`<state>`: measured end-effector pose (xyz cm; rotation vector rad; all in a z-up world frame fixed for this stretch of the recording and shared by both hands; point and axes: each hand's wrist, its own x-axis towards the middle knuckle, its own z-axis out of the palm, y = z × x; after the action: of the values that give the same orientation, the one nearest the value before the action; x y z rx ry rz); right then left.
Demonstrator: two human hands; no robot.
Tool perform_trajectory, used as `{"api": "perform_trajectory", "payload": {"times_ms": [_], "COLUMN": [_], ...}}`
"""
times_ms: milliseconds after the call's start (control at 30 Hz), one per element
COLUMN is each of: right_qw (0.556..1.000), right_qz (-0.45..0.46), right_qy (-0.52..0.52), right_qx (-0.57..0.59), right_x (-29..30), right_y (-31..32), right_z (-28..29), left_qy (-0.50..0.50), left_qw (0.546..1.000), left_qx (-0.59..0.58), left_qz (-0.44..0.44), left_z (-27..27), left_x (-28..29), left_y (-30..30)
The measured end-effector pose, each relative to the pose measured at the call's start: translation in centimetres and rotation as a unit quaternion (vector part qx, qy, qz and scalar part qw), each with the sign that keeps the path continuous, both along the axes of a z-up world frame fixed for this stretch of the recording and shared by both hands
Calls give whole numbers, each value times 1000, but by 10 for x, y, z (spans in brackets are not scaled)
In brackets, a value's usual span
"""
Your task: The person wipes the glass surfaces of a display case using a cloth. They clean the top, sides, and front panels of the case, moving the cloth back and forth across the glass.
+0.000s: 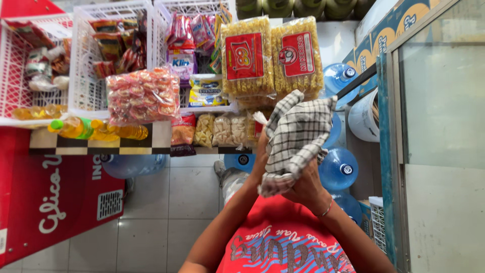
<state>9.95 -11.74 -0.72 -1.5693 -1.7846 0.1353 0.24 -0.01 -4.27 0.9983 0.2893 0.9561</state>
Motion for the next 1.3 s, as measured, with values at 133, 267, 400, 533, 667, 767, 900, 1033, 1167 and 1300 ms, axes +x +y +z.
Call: {"api": "perform_trajectory", "payload": {"times_ms": [133, 267, 400, 533, 667, 767, 900, 1033, 1167, 1300], "right_qw": [946, 923, 999, 999, 870, 869, 885, 968, 905, 863], "right_qz": [-119, -145, -6, 13, -155, -151, -110, -22, -49, -106], "right_qy": [293, 345, 33, -3, 453, 465, 435, 224, 391, 488], "right_qx": [-70, -91, -36, 51, -122, -80, -125, -110, -160, -75], "right_x": [10, 2, -15, 3, 29, 34, 16, -12, 4, 41], "right_y": [8, 25, 24, 39, 45, 47, 41, 17, 24, 27], "right_z": [-11, 2, 25, 18, -25, -46, -32, -18, -40, -49], "left_qy": [115, 130, 38, -3, 285, 246, 186, 61, 89, 169], "left_qw": [993, 991, 995, 993, 902, 969, 976, 981, 994, 971], "left_qx": [9, -41, -95, -112, 290, -25, -95, -175, -57, 166], "left_qz": [-22, 14, 1, -49, 144, 0, 69, 55, -34, -24], "left_z": [8, 20, 10, 4, 12, 18, 18, 16, 35, 70], "left_x": [-15, -10, 5, 2, -3, 0, 10, 6, 5, -13], "left_y": [-11, 1, 19, 23, 12, 8, 25, 50, 50, 18]}}
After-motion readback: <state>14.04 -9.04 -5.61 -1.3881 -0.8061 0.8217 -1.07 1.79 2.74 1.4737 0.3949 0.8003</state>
